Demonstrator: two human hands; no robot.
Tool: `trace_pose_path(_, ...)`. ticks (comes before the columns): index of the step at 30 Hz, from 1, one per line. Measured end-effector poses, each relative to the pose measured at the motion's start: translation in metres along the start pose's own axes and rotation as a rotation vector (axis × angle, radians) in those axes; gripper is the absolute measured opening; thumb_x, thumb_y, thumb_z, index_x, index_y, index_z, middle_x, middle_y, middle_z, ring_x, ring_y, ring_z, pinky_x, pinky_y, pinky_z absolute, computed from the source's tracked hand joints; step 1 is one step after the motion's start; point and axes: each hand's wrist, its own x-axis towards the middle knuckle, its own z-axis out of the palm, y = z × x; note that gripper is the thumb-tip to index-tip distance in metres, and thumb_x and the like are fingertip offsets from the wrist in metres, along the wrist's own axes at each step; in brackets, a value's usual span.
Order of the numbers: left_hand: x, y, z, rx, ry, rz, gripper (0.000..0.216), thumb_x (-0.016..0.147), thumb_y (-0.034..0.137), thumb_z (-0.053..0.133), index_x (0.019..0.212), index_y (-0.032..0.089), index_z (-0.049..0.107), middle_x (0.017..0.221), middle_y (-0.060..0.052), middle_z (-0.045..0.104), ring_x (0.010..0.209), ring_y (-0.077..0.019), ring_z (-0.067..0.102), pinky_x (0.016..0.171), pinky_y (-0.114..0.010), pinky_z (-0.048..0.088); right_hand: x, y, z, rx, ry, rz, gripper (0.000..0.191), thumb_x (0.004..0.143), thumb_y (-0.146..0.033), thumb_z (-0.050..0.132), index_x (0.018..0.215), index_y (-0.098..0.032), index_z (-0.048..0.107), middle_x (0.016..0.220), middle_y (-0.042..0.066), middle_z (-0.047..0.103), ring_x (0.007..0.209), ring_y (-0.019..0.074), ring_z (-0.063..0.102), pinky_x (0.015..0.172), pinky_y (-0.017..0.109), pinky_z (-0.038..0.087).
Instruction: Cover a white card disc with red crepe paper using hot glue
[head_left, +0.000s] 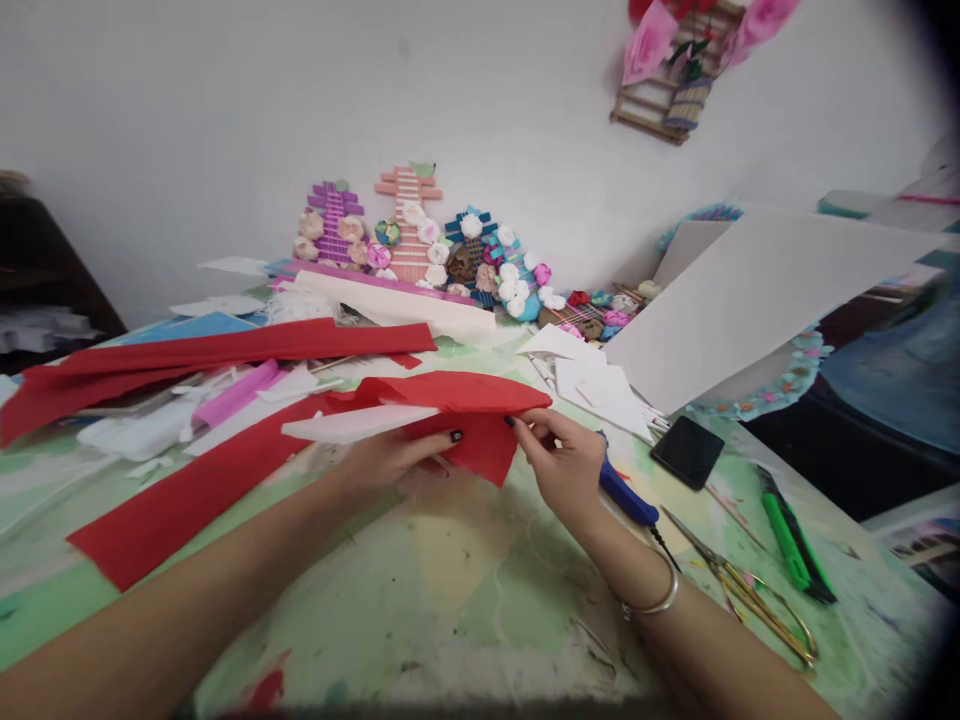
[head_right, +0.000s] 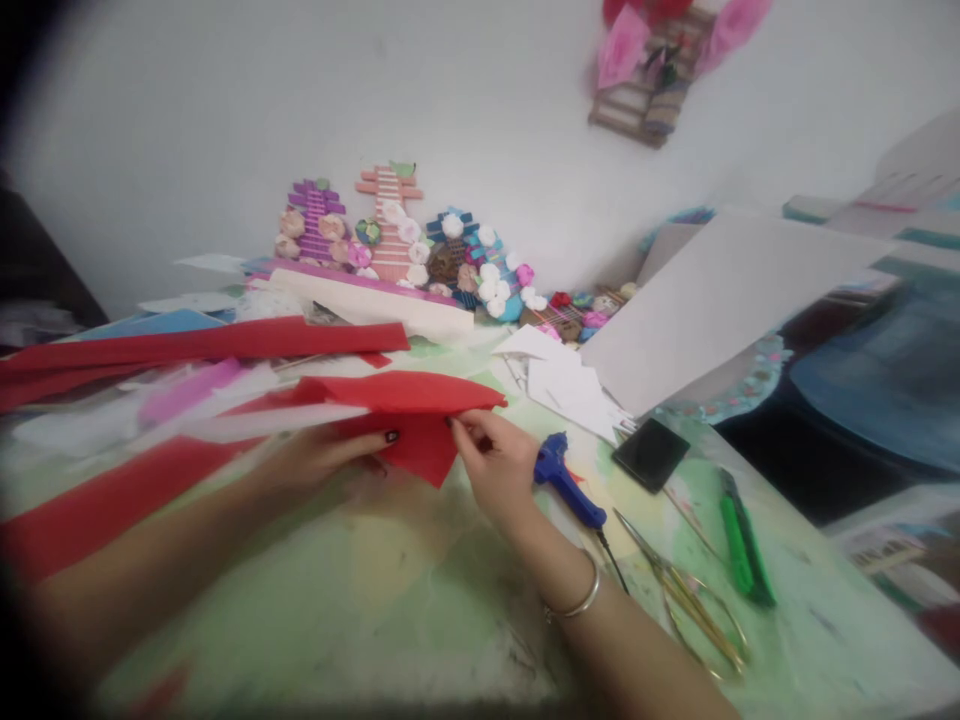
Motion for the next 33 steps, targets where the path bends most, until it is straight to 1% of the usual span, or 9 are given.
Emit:
trace_pose_path(3,-0.003,0.004,0.001,-0.025,-0.028,0.015,0.013,0.071,0.027,0.071,0.081,0.019,0.072,0.068,-0.005,0.072,0.07,-0.0246,0.067,0.059,-0.032,0.055,-0.001,0.001,0.0,-0.108,0.037,-0.125,0.013,0.083,-0.022,0.058,0.072,-0.018,0.065,0.052,-0.003,0.052,0.048,0.009,0.045,0.052,0.023,0.039)
trace_pose_path(5,-0.003,0.003,0.001,-0.076,-0.042,0.029,0.013,0.071,0.027,0.073,0.081,0.019,0.072,0.069,-0.004,0.072,0.067,-0.0226,0.067,0.057,-0.029,0.054,0.0,-0.001,0.001,-0.095,0.046,-0.105,0.015,0.082,-0.023,0.059,0.069,-0.018,0.064,0.051,-0.004,0.051,0.046,0.0085,0.044,0.051,0.022,0.038)
trace_pose_path(10,0.001,-0.007,0.003,-0.327,-0.101,0.01,0.019,0.072,0.025,0.073,0.088,0.017,0.07,0.078,-0.003,0.072,0.06,-0.0161,0.066,0.056,-0.025,0.057,0.003,-0.004,0.001,0.094,0.001,0.198,0.033,0.077,-0.029,0.064,0.049,-0.018,0.05,0.042,-0.005,0.044,0.042,0.0074,0.037,0.045,0.022,0.031)
trace_pose_path(14,0.004,-0.012,0.002,-0.551,-0.126,-0.047,0.019,0.074,0.02,0.07,0.093,0.019,0.068,0.083,-0.003,0.072,0.064,-0.0163,0.068,0.057,-0.024,0.058,0.006,-0.003,0.0,0.134,-0.037,0.351,0.041,0.072,-0.031,0.067,0.042,-0.019,0.043,0.038,-0.005,0.042,0.04,0.0069,0.037,0.043,0.022,0.029)
trace_pose_path(18,0.003,-0.011,0.001,-0.641,-0.131,-0.093,0.016,0.078,0.018,0.065,0.093,0.023,0.066,0.088,-0.002,0.073,0.072,-0.0173,0.07,0.061,-0.024,0.059,0.009,-0.003,-0.002,0.113,-0.135,0.518,0.044,0.074,-0.044,0.065,0.042,-0.017,0.05,0.033,-0.003,0.046,0.032,0.0066,0.038,0.038,0.021,0.028)
trace_pose_path(22,0.001,-0.008,0.001,-0.692,-0.133,-0.087,0.012,0.081,0.029,0.064,0.092,0.023,0.066,0.083,-0.004,0.074,0.072,-0.0198,0.071,0.059,-0.026,0.059,0.01,-0.004,-0.001,0.294,-0.26,0.697,0.042,0.074,-0.052,0.064,0.052,-0.016,0.058,0.041,0.002,0.059,0.03,0.0101,0.05,0.031,0.019,0.026)
trace_pose_path(27,-0.001,-0.002,0.006,-0.719,0.045,-0.093,0.025,0.083,0.042,0.061,0.095,0.021,0.067,0.083,-0.005,0.074,0.066,-0.0197,0.07,0.055,-0.028,0.058,0.009,-0.011,0.002,0.618,-0.325,0.733,0.033,0.07,-0.045,0.068,0.059,-0.015,0.06,0.051,0.004,0.066,0.039,0.0126,0.06,0.038,0.018,0.04)
trace_pose_path(31,-0.003,0.003,0.014,-0.656,0.272,-0.134,0.023,0.082,0.034,0.064,0.101,0.02,0.066,0.087,-0.005,0.073,0.068,-0.0187,0.069,0.052,-0.025,0.058,0.006,-0.018,0.002,0.825,-0.316,0.756,0.025,0.068,-0.039,0.072,0.071,-0.015,0.065,0.062,0.005,0.071,0.051,0.015,0.067,0.049,0.021,0.051)
trace_pose_path(33,-0.003,0.003,0.018,-0.632,0.312,-0.156,0.023,0.082,0.027,0.063,0.103,0.018,0.065,0.095,-0.007,0.073,0.073,-0.0185,0.069,0.054,-0.025,0.058,0.005,-0.02,0.003,0.9,-0.297,0.804,0.026,0.068,-0.039,0.073,0.07,-0.014,0.066,0.062,0.006,0.071,0.053,0.0157,0.067,0.052,0.023,0.053)
